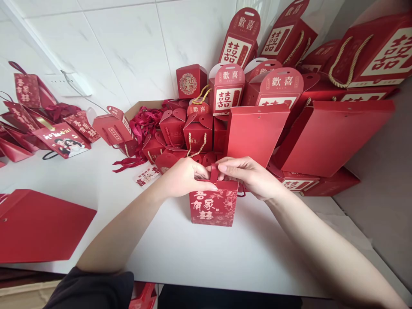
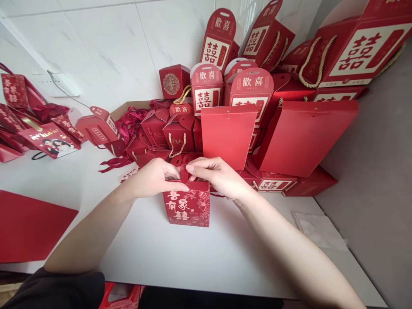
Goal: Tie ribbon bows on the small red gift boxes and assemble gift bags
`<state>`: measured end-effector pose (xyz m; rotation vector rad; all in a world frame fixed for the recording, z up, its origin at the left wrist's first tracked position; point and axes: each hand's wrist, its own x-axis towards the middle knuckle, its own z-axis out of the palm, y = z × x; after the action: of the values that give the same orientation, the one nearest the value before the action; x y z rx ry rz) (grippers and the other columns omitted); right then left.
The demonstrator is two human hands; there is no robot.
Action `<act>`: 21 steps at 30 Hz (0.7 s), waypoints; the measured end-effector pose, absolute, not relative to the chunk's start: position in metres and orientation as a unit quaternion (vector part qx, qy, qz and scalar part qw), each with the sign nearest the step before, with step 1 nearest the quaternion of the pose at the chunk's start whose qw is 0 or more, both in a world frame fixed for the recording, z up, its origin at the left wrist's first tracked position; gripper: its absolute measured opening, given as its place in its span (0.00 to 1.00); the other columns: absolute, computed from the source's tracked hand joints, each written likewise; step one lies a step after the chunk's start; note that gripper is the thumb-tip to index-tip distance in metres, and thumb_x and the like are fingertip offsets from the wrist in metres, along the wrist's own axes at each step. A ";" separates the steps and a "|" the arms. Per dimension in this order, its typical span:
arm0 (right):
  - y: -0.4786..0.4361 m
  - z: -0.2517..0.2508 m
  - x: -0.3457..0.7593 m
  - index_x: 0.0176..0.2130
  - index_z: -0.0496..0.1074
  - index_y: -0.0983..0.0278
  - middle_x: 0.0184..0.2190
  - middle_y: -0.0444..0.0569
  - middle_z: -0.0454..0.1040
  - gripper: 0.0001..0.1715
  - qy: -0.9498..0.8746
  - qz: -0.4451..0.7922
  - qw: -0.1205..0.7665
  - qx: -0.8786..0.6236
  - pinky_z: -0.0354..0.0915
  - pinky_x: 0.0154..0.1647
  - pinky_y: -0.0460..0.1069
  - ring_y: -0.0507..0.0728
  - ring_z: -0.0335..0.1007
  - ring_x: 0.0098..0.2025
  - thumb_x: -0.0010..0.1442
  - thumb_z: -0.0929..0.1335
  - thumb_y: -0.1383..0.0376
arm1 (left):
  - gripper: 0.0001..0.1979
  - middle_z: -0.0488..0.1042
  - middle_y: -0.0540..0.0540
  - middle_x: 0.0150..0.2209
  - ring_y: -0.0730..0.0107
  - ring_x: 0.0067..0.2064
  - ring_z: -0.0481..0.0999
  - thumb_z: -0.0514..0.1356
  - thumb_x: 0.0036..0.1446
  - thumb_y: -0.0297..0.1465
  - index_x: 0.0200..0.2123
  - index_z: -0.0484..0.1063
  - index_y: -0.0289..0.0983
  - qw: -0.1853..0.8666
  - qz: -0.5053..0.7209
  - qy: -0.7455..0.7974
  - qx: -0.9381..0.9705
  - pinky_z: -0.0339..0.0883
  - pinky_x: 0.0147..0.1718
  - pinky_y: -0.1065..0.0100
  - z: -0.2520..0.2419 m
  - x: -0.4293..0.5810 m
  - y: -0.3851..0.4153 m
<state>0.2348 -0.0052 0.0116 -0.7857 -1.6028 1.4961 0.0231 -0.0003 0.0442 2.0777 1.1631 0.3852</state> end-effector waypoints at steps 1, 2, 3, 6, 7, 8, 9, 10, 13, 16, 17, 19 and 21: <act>-0.005 0.011 0.235 0.28 0.78 0.63 0.39 0.48 0.77 0.16 -0.620 0.601 0.398 -0.310 0.67 0.48 0.52 0.56 0.73 0.43 0.60 0.71 0.54 | 0.19 0.55 0.54 0.21 0.77 0.25 0.53 0.67 0.49 0.40 0.19 0.64 0.34 0.356 0.147 0.447 0.807 0.47 0.24 0.70 0.045 0.022 0.000; -0.005 0.010 0.234 0.29 0.79 0.62 0.39 0.48 0.77 0.16 -0.615 0.605 0.399 -0.312 0.67 0.47 0.51 0.56 0.73 0.42 0.60 0.71 0.54 | 0.18 0.55 0.54 0.21 0.77 0.25 0.53 0.66 0.50 0.39 0.20 0.65 0.34 0.357 0.145 0.442 0.810 0.47 0.24 0.70 0.046 0.021 0.000; -0.006 0.011 0.234 0.30 0.79 0.62 0.39 0.47 0.77 0.16 -0.618 0.600 0.399 -0.315 0.68 0.45 0.51 0.55 0.73 0.41 0.60 0.71 0.53 | 0.17 0.56 0.54 0.21 0.77 0.25 0.54 0.66 0.50 0.38 0.21 0.66 0.34 0.360 0.141 0.438 0.812 0.47 0.24 0.70 0.047 0.020 0.000; -0.011 0.016 0.234 0.34 0.78 0.63 0.34 0.46 0.76 0.16 -0.660 0.552 0.386 -0.333 0.67 0.36 0.50 0.53 0.71 0.33 0.61 0.70 0.53 | 0.16 0.60 0.53 0.22 0.77 0.25 0.58 0.64 0.53 0.38 0.22 0.67 0.34 0.369 0.131 0.434 0.811 0.51 0.24 0.71 0.050 0.018 -0.001; -0.013 0.018 0.234 0.35 0.77 0.63 0.32 0.45 0.75 0.16 -0.678 0.527 0.379 -0.345 0.65 0.33 0.49 0.52 0.68 0.30 0.62 0.69 0.53 | 0.15 0.62 0.53 0.22 0.76 0.25 0.61 0.63 0.53 0.38 0.22 0.68 0.34 0.368 0.131 0.438 0.810 0.52 0.24 0.71 0.051 0.017 -0.001; -0.016 0.020 0.235 0.36 0.76 0.63 0.30 0.44 0.74 0.16 -0.695 0.500 0.373 -0.358 0.63 0.30 0.48 0.51 0.66 0.28 0.62 0.69 0.53 | 0.14 0.65 0.52 0.23 0.75 0.26 0.63 0.63 0.54 0.38 0.23 0.69 0.34 0.367 0.131 0.442 0.808 0.54 0.25 0.70 0.052 0.017 -0.002; -0.018 0.021 0.235 0.37 0.74 0.63 0.30 0.44 0.73 0.14 -0.715 0.468 0.364 -0.370 0.62 0.29 0.48 0.51 0.65 0.27 0.62 0.69 0.54 | 0.13 0.67 0.51 0.24 0.73 0.27 0.66 0.62 0.54 0.37 0.24 0.70 0.34 0.364 0.129 0.447 0.807 0.57 0.26 0.70 0.053 0.016 -0.003; -0.020 0.022 0.235 0.38 0.72 0.63 0.31 0.43 0.73 0.13 -0.738 0.430 0.354 -0.381 0.62 0.29 0.48 0.51 0.65 0.28 0.62 0.69 0.55 | 0.12 0.69 0.50 0.25 0.72 0.28 0.68 0.62 0.55 0.36 0.25 0.71 0.34 0.361 0.127 0.450 0.807 0.58 0.27 0.70 0.053 0.016 -0.003; -0.023 0.021 0.234 0.37 0.69 0.62 0.34 0.44 0.73 0.07 -0.809 0.320 0.306 -0.387 0.62 0.34 0.48 0.52 0.66 0.33 0.61 0.70 0.61 | 0.11 0.72 0.50 0.26 0.70 0.30 0.71 0.61 0.55 0.35 0.26 0.72 0.34 0.341 0.114 0.459 0.812 0.61 0.28 0.70 0.053 0.017 -0.005; -0.021 0.016 0.232 0.34 0.67 0.62 0.32 0.43 0.70 0.06 -0.838 0.273 0.290 -0.373 0.59 0.33 0.47 0.52 0.63 0.33 0.62 0.69 0.64 | 0.11 0.72 0.50 0.26 0.70 0.30 0.71 0.61 0.55 0.36 0.26 0.71 0.35 0.324 0.112 0.469 0.814 0.61 0.27 0.70 0.053 0.019 -0.006; -0.021 0.015 0.232 0.34 0.66 0.62 0.32 0.43 0.69 0.07 -0.840 0.269 0.294 -0.367 0.58 0.33 0.47 0.51 0.62 0.32 0.62 0.69 0.64 | 0.11 0.71 0.51 0.26 0.71 0.30 0.70 0.61 0.55 0.36 0.27 0.70 0.35 0.324 0.113 0.468 0.814 0.60 0.27 0.71 0.053 0.019 -0.006; -0.020 0.014 0.232 0.33 0.65 0.62 0.31 0.42 0.68 0.08 -0.844 0.264 0.303 -0.356 0.58 0.32 0.46 0.51 0.61 0.32 0.62 0.70 0.64 | 0.11 0.70 0.51 0.25 0.72 0.29 0.70 0.60 0.56 0.36 0.27 0.69 0.35 0.327 0.116 0.458 0.819 0.59 0.26 0.72 0.053 0.020 -0.007; -0.019 0.015 0.232 0.33 0.65 0.62 0.31 0.42 0.68 0.08 -0.845 0.266 0.304 -0.350 0.58 0.33 0.46 0.51 0.61 0.32 0.62 0.69 0.66 | 0.10 0.70 0.51 0.25 0.73 0.28 0.69 0.60 0.56 0.35 0.27 0.69 0.35 0.321 0.112 0.443 0.829 0.59 0.25 0.72 0.053 0.020 -0.006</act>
<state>0.2324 -0.0193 0.0151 -0.9275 -2.2384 0.7038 0.0195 -0.0064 0.0526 2.1785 1.1644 0.2946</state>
